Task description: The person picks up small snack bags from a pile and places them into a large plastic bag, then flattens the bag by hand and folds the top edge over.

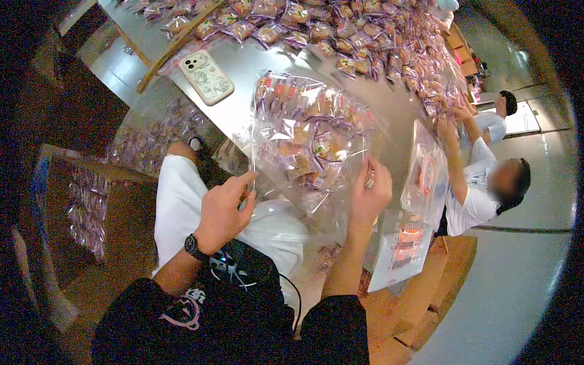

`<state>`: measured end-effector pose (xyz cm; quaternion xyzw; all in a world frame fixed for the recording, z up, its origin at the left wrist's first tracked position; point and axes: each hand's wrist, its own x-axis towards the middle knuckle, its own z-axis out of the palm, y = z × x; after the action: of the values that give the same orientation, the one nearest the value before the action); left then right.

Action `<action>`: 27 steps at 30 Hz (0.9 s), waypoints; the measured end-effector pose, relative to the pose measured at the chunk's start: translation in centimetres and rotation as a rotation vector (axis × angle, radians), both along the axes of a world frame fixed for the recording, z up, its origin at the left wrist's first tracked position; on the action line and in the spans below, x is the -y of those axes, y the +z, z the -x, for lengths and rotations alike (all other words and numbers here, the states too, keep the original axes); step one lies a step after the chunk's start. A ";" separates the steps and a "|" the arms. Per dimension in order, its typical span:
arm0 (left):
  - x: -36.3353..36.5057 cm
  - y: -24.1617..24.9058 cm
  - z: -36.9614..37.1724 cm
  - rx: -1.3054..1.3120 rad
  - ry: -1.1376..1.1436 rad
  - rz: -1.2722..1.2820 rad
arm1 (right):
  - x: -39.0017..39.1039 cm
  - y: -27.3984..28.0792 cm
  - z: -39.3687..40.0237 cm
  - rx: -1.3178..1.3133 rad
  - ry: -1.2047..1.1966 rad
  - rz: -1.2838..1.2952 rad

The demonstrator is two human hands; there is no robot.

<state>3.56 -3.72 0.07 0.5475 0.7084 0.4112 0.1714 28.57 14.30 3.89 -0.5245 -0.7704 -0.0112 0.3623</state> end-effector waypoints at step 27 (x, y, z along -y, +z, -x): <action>-2.6 -0.6 -1.1 0.188 0.099 -0.148 | 4.2 -3.8 7.2 0.495 0.277 0.345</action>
<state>4.64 -1.15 -0.55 0.4819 0.6831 0.5199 0.1756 21.38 10.11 0.13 -0.4496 -0.8897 0.0415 0.0681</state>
